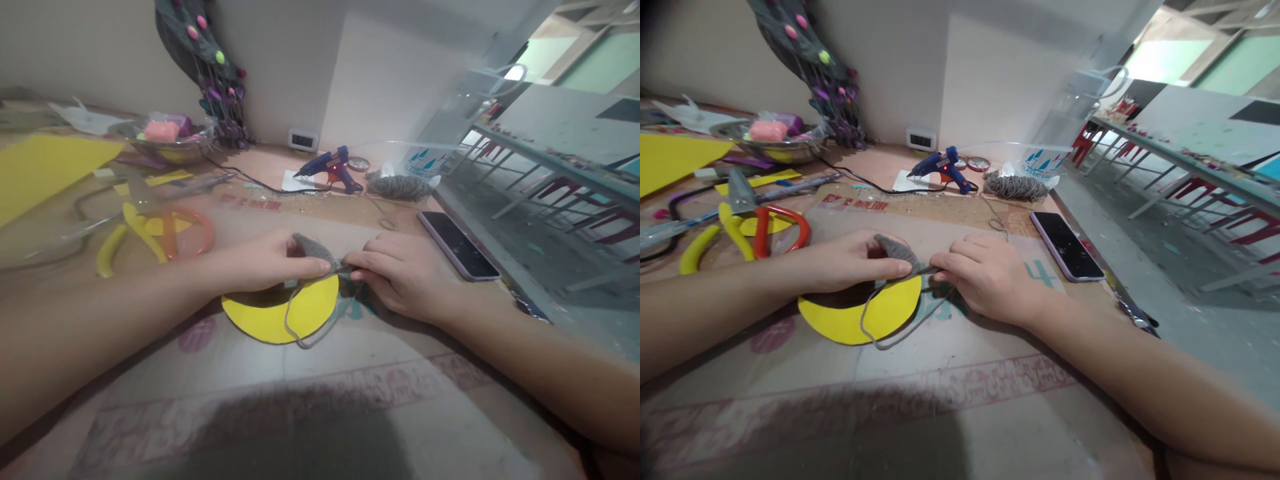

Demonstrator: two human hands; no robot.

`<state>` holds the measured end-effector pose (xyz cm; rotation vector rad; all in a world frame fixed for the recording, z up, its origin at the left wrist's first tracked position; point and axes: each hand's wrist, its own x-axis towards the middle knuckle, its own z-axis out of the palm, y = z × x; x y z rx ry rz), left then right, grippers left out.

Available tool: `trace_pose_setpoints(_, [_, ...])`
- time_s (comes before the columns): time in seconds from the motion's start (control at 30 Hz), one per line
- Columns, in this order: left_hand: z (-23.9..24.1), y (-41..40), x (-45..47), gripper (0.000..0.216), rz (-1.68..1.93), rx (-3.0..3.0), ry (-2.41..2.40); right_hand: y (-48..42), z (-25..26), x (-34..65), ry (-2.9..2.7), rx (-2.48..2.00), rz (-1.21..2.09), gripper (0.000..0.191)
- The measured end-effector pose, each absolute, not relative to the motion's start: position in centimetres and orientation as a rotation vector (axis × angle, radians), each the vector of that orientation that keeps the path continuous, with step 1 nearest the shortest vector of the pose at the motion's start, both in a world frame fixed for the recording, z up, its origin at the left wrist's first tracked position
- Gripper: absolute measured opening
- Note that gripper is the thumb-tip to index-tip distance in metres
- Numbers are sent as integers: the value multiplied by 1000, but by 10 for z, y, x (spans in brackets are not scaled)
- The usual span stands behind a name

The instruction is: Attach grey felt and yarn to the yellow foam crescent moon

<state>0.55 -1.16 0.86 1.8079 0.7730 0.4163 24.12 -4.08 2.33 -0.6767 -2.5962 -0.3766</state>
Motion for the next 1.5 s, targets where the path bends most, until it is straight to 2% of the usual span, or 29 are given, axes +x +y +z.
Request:
trace_pose_setpoints(0.37, [9, -12, 6, 27, 457, 1810, 733, -40, 19, 245, -2537, -728, -137, 27])
trace_pose_setpoints(1.13, [7, -10, 6, 33, 392, 1881, 801, -41, 19, 242, -2556, -640, -328, 23])
trace_pose_setpoints(1.5, [9, -12, 6, 24, 438, 1836, 759, -41, 19, 245, -2517, -707, -148, 25])
